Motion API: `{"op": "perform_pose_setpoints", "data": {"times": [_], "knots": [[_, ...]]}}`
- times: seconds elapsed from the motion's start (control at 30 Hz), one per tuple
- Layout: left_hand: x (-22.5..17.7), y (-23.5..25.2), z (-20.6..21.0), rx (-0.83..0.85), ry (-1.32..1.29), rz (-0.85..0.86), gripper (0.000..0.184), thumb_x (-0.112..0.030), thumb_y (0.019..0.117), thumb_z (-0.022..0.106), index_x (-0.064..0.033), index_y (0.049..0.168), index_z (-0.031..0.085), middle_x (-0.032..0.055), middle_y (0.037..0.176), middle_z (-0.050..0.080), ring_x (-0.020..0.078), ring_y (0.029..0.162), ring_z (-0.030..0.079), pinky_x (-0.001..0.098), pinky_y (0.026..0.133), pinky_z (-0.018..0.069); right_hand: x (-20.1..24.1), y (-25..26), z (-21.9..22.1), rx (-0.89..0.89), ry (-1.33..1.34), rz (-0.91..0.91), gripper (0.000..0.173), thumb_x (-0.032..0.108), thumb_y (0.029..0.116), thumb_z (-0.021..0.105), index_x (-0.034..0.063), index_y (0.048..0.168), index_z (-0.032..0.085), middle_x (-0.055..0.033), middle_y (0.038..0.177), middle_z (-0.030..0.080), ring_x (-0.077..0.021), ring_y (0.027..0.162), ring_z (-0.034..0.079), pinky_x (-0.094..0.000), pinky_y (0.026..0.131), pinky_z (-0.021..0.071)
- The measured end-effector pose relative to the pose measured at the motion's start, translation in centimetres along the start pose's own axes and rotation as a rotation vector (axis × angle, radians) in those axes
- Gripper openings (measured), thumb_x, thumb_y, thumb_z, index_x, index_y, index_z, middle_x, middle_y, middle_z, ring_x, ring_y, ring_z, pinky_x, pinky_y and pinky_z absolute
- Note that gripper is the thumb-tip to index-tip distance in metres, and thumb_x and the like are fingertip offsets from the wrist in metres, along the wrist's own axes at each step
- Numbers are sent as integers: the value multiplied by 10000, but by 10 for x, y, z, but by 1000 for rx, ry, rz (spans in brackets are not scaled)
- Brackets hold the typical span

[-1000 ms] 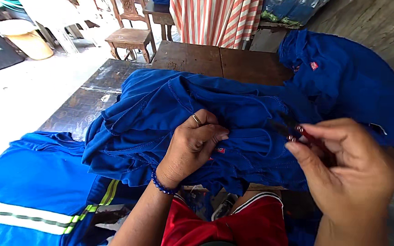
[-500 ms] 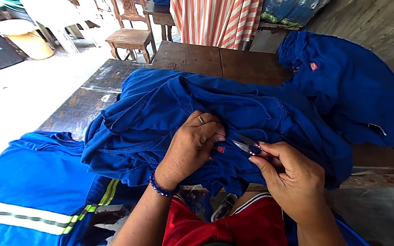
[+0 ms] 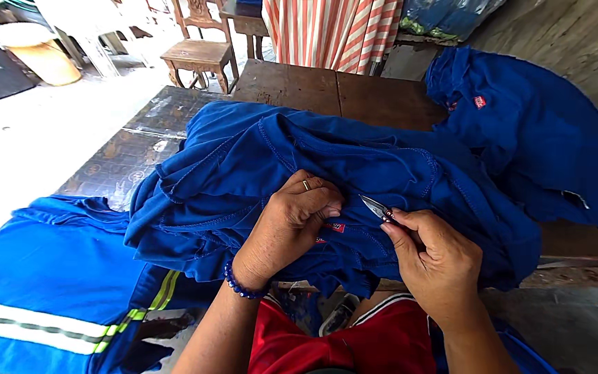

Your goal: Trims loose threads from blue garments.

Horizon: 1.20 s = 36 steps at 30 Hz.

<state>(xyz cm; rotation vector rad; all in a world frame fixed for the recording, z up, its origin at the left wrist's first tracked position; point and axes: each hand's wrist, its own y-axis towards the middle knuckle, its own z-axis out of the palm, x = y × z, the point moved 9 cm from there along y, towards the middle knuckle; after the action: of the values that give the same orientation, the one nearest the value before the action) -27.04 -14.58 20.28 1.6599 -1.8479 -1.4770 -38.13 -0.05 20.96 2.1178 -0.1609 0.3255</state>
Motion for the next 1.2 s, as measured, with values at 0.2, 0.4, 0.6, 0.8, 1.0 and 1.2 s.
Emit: {"op": "perform_pose_setpoints", "data": {"times": [0.2,0.4,0.6,0.8,1.0,1.2], "knots": [[-11,-33,-38,-176,15,-59,129,-79,994,606,-49,892,680,31,975,667,101,1010,614,244,891,497,-30,0,-5,-15,437,181,167,107,980,658,24,1119,616,63,945,692,74,788,615,-89,702,523],[-18,-92,-55,-265,78,-256,375,-452,1044,527,-126,1052,714,-47,1189,625,13,1148,578,205,958,503,-37,2,-2,9,619,249,179,129,997,650,151,1171,611,128,924,691,62,682,596,-83,588,489],[-37,-64,-29,-411,273,-214,194,-210,964,713,-28,1020,753,52,947,652,78,936,589,196,838,477,-35,3,-2,10,627,247,174,119,989,653,147,1154,604,133,908,686,58,674,599,-87,579,491],[-6,-42,-14,-455,414,-328,112,-188,917,739,-105,904,814,35,940,701,147,869,561,314,781,402,-16,6,-6,38,515,149,173,113,962,685,77,1120,624,102,954,700,61,791,627,-90,689,529],[2,-41,-19,-340,293,-373,142,-127,980,622,-79,918,740,32,1069,733,144,1002,610,309,875,437,12,11,9,157,305,-6,193,154,974,694,-28,1033,672,-32,898,712,50,844,641,-83,775,530],[3,-44,-22,-334,204,-358,157,-127,998,590,-78,902,703,36,1061,734,139,1034,625,304,909,458,31,17,31,194,28,-135,221,197,982,662,-13,1003,730,-95,849,724,-83,754,648,-171,702,514]]}}
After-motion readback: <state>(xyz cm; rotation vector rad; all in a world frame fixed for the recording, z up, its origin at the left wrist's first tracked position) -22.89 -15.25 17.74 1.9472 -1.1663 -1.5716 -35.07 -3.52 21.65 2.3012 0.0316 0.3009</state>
